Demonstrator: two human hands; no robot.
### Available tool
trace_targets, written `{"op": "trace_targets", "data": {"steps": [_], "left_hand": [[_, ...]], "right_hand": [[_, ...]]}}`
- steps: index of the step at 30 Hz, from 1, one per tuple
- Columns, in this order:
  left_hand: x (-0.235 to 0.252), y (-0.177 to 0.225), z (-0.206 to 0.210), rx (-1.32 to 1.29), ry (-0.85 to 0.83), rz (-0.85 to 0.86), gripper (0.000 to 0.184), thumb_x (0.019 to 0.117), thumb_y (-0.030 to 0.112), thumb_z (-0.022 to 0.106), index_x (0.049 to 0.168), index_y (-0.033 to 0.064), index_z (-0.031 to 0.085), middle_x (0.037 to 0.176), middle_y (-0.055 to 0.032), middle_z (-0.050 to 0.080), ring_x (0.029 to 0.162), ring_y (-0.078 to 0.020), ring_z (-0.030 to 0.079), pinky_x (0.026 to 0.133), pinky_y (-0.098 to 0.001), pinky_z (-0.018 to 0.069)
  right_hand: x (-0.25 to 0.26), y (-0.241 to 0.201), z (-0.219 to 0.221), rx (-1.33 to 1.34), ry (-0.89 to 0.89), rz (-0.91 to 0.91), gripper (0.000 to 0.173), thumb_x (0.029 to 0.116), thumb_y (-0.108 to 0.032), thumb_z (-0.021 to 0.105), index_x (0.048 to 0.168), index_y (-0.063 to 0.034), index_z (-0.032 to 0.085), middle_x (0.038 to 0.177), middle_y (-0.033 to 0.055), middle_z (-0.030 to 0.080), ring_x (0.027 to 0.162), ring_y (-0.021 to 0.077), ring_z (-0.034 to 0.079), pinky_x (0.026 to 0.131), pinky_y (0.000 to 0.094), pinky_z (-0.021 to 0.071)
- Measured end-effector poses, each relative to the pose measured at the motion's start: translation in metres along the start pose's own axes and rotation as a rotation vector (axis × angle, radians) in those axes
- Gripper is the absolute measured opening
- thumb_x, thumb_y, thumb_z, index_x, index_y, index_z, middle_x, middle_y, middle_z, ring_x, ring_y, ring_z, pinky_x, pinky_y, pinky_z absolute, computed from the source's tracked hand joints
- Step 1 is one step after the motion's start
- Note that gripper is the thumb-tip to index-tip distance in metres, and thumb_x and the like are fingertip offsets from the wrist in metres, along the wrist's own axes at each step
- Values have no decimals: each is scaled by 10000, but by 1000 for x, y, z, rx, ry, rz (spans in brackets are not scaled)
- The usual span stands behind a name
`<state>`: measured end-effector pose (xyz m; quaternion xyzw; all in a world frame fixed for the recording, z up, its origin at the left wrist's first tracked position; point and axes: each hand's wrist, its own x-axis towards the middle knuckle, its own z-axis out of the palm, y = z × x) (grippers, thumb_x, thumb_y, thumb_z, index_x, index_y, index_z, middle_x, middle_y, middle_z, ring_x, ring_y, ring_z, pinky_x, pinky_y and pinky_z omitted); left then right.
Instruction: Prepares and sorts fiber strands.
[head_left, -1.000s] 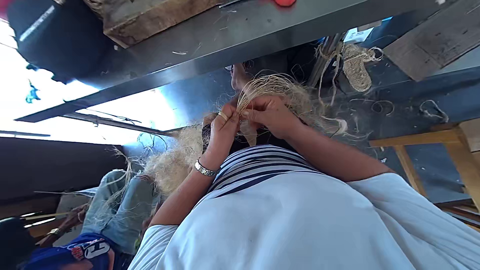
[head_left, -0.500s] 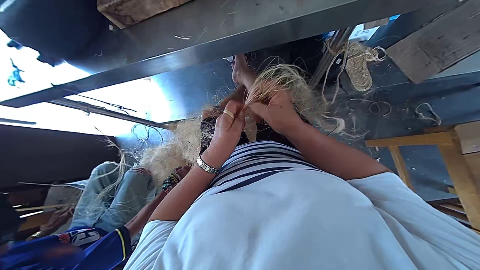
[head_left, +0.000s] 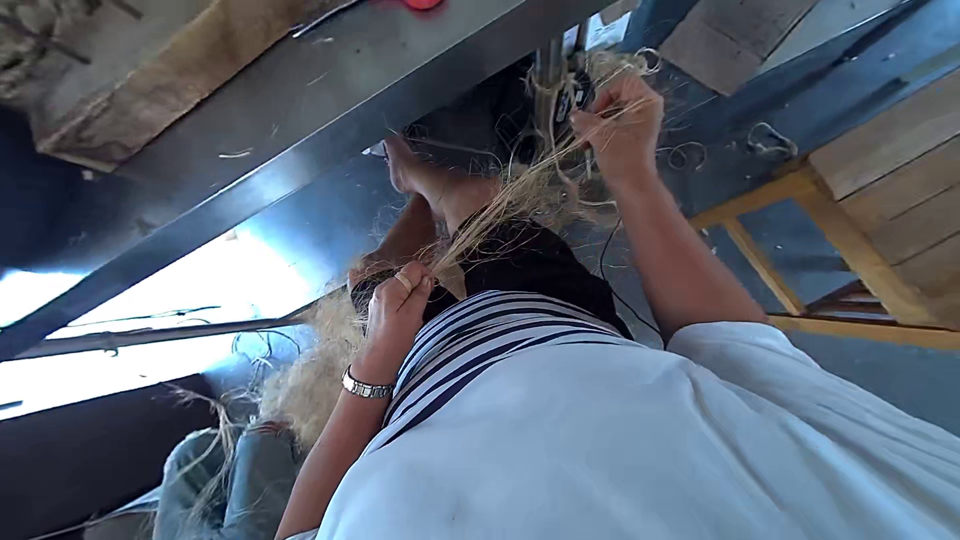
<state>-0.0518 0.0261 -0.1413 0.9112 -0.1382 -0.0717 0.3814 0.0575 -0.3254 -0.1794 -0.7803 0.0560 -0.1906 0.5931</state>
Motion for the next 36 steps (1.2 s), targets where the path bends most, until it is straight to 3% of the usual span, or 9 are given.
{"op": "trace_targets", "data": {"steps": [2,6,8,10,14,19,27,32,36], "left_hand": [[-1,-5,-1,0,-6,-67,276,1037,212,450,967,50,663,755,-5,554,673,-99,511,651,-361,444],[1,-9,-9,-37,58,-182,261,1028,192,446,982,49,658,778,20,543,672,-55,488,646,-303,432],[1,-6,-8,-1,60,-192,264,1031,195,446,964,48,655,785,-10,553,699,-106,504,665,-373,433],[3,2,-10,91,46,-151,273,1049,217,453,951,56,651,730,-30,522,643,-148,481,617,-414,410],[11,27,-13,246,12,21,302,1060,234,435,933,37,625,696,-74,512,635,-216,502,630,-471,408],[7,49,-22,387,3,131,337,1076,244,417,977,25,653,735,-120,588,685,-275,591,617,-501,446],[-25,-3,-38,335,-24,-96,333,1071,240,433,950,11,641,668,-121,519,575,-297,502,551,-533,394],[-27,-18,-63,267,50,-340,341,1089,250,447,1106,-26,647,853,-258,612,753,-426,586,672,-669,429],[-21,10,-59,345,19,-264,386,1086,283,421,1082,-17,665,859,-252,642,787,-446,626,687,-700,439]], "right_hand": [[2,27,-25,-62,93,123,285,893,-84,655,1085,116,589,980,191,658,794,219,679,744,396,598],[4,56,-61,11,346,314,245,936,-115,661,1100,30,550,906,93,607,692,142,639,662,318,589],[1,47,-70,-131,330,269,373,925,-103,651,1252,62,581,1180,191,632,1007,215,640,874,345,541],[-1,18,-61,-222,265,59,366,944,-102,590,1259,83,605,1255,254,605,1085,272,606,917,362,504],[-41,-65,7,-60,-193,-502,191,942,-89,644,1052,30,746,1072,192,686,899,179,659,758,304,560],[-84,-95,60,-280,-790,-648,184,1005,-88,587,1027,3,746,979,171,724,928,347,716,792,535,571],[-35,5,-31,-726,-601,-148,237,1047,-68,511,1090,46,714,1136,278,682,1103,467,657,963,650,497],[-27,37,-101,-955,-358,358,297,1054,-92,487,1214,97,650,1251,397,604,1203,609,556,963,791,407],[-17,1,-102,-832,-253,122,323,1022,-167,574,1266,14,683,1354,331,570,1314,534,487,1080,707,360]]}}
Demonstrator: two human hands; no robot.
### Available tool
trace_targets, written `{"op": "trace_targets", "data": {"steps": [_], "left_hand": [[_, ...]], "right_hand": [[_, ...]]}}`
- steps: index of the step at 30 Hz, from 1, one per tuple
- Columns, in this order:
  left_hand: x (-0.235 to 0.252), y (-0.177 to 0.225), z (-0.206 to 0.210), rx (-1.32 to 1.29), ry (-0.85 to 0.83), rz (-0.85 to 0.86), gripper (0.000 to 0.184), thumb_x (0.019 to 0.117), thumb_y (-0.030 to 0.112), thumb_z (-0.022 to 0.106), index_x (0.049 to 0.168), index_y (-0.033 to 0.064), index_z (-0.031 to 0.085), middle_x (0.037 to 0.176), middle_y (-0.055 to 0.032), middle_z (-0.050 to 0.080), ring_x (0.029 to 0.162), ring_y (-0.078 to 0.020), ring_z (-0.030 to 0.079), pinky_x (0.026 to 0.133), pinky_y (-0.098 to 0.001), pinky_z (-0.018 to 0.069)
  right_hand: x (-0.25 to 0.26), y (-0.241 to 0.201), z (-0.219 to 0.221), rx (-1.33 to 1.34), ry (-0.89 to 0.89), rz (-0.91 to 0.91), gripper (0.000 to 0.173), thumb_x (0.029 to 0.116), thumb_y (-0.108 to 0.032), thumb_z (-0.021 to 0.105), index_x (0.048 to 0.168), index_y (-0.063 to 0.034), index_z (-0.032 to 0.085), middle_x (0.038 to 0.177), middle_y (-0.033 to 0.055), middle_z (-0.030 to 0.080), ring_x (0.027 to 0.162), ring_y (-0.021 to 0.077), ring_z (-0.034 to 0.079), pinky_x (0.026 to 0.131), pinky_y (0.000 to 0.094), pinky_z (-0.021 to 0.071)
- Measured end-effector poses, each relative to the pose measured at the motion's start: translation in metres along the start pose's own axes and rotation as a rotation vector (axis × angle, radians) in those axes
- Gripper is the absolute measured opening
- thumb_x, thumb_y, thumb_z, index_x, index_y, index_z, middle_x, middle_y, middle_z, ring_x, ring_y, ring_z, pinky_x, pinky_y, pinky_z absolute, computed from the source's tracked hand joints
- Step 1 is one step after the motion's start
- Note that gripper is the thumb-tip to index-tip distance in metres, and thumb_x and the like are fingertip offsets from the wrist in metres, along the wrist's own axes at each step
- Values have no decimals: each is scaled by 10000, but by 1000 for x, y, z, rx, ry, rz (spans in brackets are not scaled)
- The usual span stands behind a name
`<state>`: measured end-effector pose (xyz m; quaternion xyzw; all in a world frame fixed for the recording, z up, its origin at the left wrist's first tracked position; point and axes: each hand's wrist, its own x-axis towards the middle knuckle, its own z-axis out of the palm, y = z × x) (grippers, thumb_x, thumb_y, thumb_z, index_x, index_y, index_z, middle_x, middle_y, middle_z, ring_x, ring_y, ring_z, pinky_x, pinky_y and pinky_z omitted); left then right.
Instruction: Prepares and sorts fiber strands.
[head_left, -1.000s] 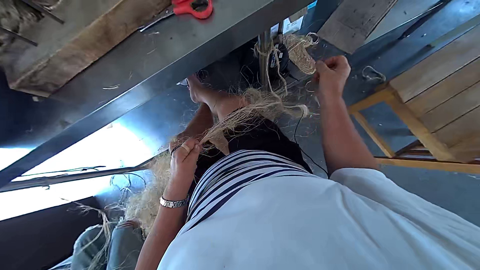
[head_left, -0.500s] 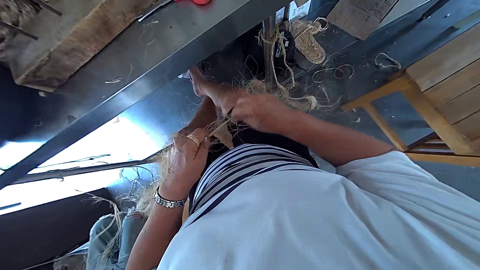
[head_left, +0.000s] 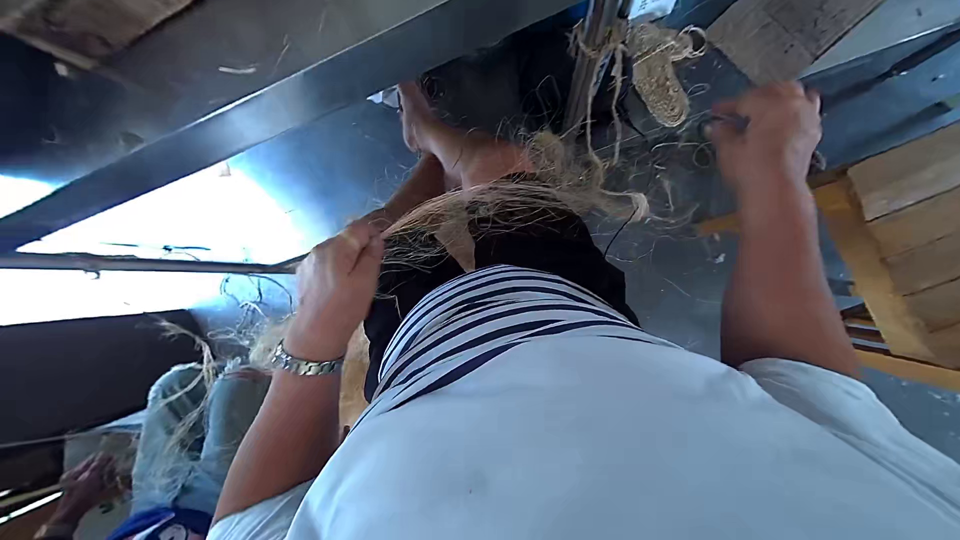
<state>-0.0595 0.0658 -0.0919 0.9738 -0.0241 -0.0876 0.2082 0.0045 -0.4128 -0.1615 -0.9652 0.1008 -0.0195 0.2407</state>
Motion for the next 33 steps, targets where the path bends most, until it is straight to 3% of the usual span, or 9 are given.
{"op": "trace_targets", "data": {"steps": [3,7,11,15,21,23,26,29,33], "left_hand": [[6,35,7,71,16,138,385,1082,291,394,1041,9,653,844,-228,651,824,-444,657,680,-685,462],[9,57,15,91,156,355,347,1074,251,407,963,11,633,742,-182,620,733,-385,650,622,-591,459],[7,35,9,89,142,388,355,1089,245,397,1101,7,660,934,-207,689,871,-391,691,711,-603,513],[-4,-26,2,23,104,163,407,1085,305,393,1064,1,663,842,-233,658,800,-446,657,676,-689,455],[-15,-70,12,-180,248,-201,357,1081,242,409,1034,-40,623,840,-219,587,789,-371,572,723,-603,423],[-14,-67,20,-287,320,-203,342,1079,223,409,1041,-51,611,850,-190,576,768,-302,548,723,-538,436],[-4,-49,31,-396,397,-76,343,1083,225,404,1061,-45,614,864,-160,601,789,-252,574,741,-490,468],[0,-24,41,-466,391,45,324,1085,220,402,1090,-25,614,878,-135,606,785,-227,579,736,-459,487],[-10,-8,57,-449,301,146,306,1071,205,422,1093,10,656,880,-142,683,833,-294,684,724,-558,535]], "right_hand": [[-13,-90,8,277,223,-572,272,1033,-182,563,1133,-17,756,1242,210,677,1217,330,614,1073,476,470],[-58,-207,48,418,-47,-978,316,1050,-230,544,1252,-66,723,1192,139,718,1157,292,661,1031,490,498],[-47,-213,73,619,-408,-962,256,1041,-162,543,1025,49,688,847,144,675,776,223,654,738,419,539],[10,-119,57,528,-320,-800,281,1028,-151,545,920,72,676,833,99,657,759,62,577,741,268,504],[19,-18,4,11,-90,-26,399,1065,-266,515,1215,74,660,1235,377,612,1207,562,561,1002,772,370],[2,-41,1,79,-72,-184,364,1050,-237,561,1288,12,680,1310,319,604,1262,469,553,1074,648,402],[-40,-119,28,453,-194,-570,289,1010,-204,599,1137,18,734,1087,139,718,978,123,667,887,313,558],[-68,-196,71,636,-546,-809,340,1036,-259,555,1162,-13,754,984,56,744,875,56,673,833,284,573],[-79,-247,125,1072,-718,-594,194,1016,-90,545,1023,1,716,969,-16,728,757,-19,633,691,192,552]]}}
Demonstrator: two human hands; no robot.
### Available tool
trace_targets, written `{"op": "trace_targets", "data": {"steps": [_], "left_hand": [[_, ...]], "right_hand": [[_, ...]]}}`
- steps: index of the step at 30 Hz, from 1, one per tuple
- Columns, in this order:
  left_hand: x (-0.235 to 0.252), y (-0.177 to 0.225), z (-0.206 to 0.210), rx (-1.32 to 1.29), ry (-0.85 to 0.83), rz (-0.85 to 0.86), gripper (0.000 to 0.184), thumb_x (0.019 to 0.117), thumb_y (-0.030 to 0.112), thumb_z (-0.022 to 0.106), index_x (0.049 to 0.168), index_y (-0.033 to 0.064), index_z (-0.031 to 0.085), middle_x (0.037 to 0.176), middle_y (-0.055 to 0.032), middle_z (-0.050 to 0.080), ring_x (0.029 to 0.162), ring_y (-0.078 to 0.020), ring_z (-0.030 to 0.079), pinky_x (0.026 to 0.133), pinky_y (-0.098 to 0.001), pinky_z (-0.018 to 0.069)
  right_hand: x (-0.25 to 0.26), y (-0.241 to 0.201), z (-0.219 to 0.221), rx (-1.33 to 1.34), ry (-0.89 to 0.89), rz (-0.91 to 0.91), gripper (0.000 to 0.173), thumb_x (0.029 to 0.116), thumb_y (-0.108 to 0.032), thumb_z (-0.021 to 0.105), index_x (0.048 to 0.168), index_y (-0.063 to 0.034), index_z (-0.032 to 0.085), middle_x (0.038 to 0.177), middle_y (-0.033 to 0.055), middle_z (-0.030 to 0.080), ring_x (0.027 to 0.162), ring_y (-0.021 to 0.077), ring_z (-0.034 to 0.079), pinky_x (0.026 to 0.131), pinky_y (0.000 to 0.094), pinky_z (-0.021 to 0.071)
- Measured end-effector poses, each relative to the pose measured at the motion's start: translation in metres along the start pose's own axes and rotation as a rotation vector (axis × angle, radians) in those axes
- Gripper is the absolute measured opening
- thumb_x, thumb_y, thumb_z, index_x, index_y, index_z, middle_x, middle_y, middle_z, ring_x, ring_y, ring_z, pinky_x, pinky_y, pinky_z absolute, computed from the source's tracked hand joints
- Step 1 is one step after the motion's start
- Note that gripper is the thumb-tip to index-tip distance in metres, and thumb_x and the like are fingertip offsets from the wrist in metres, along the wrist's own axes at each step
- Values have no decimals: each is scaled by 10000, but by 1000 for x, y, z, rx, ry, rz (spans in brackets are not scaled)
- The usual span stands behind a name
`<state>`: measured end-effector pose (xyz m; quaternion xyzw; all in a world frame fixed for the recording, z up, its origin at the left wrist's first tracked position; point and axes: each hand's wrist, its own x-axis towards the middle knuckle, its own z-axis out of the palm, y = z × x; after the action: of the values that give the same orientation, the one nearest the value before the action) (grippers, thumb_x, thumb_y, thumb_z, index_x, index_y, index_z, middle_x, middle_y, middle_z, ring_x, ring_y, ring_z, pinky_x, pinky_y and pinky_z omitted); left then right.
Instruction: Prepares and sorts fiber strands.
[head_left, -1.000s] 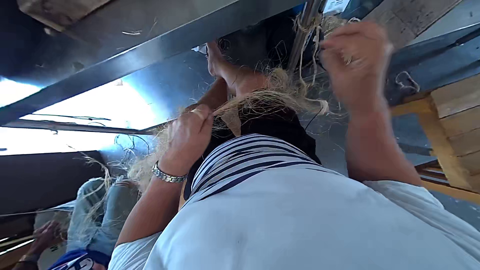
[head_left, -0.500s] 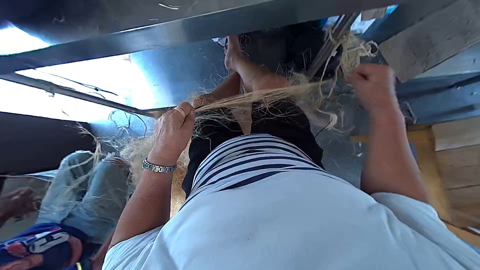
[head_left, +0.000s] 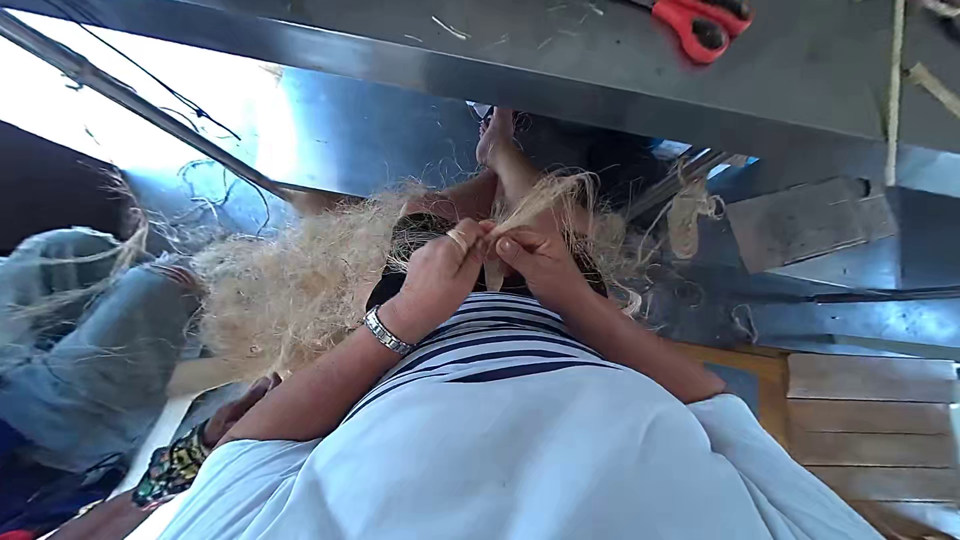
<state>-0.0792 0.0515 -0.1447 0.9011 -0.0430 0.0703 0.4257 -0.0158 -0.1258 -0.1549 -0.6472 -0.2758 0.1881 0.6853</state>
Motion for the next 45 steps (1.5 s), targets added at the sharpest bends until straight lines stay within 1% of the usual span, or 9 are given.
{"op": "trace_targets", "data": {"steps": [4,14,19,24,26,29,37,41,45], "left_hand": [[-6,-15,-5,-61,-151,-65,294,1080,230,419,1027,45,642,775,-94,601,726,-248,610,644,-507,490],[-27,-61,-13,-144,-123,-166,291,1053,239,438,985,50,648,753,-57,557,707,-189,545,662,-464,445],[-30,-60,-13,-225,-102,-191,307,1061,218,410,1066,32,653,827,-48,612,738,-138,566,704,-400,476],[-35,-51,-20,-1015,-186,-70,417,1054,150,323,1363,133,603,1424,33,609,651,60,522,570,-140,438],[-40,-48,-31,-1193,-278,-53,337,1056,192,402,1177,174,717,1088,67,745,606,33,560,545,-147,456],[-44,-41,-45,-970,-435,-106,301,1017,113,370,907,169,645,593,144,471,497,54,395,470,-115,324],[-53,-27,-74,-262,-366,35,243,1041,195,436,1011,107,661,858,83,611,763,32,539,701,-198,461],[-55,-22,-88,150,-191,164,331,1070,231,389,1010,38,652,779,-103,620,717,-254,615,638,-521,469],[-62,-30,-95,340,-142,322,343,1061,206,381,991,-6,642,787,-194,637,705,-383,655,595,-579,472]], "right_hand": [[4,13,7,351,109,0,218,980,10,575,984,-108,758,916,-60,751,724,-5,654,674,192,567],[-4,-19,-78,236,498,-92,272,1086,-114,435,947,-175,661,811,-80,691,708,22,654,690,209,580],[-15,-22,-75,456,333,-92,349,1116,-261,353,936,-234,651,1056,-15,749,1035,171,714,973,429,573],[-19,-32,-84,708,273,-147,432,1131,-289,257,853,-191,574,580,-89,525,525,42,528,555,211,484],[-24,-34,-98,608,362,-126,441,1139,-296,193,873,-197,530,560,-107,471,486,23,471,504,183,435],[-38,-42,-123,508,436,-153,463,1138,-287,175,872,-188,541,551,-103,478,477,19,473,490,181,437],[-57,-68,-129,390,507,-270,433,1140,-252,182,865,-180,508,536,-95,445,454,31,446,466,187,422],[-52,-73,-116,299,534,-285,402,1140,-222,185,886,-182,494,546,-107,430,457,20,437,469,177,421],[-53,-76,-110,274,513,-315,373,1130,-173,220,885,-180,500,552,-107,433,457,23,430,468,180,420]]}}
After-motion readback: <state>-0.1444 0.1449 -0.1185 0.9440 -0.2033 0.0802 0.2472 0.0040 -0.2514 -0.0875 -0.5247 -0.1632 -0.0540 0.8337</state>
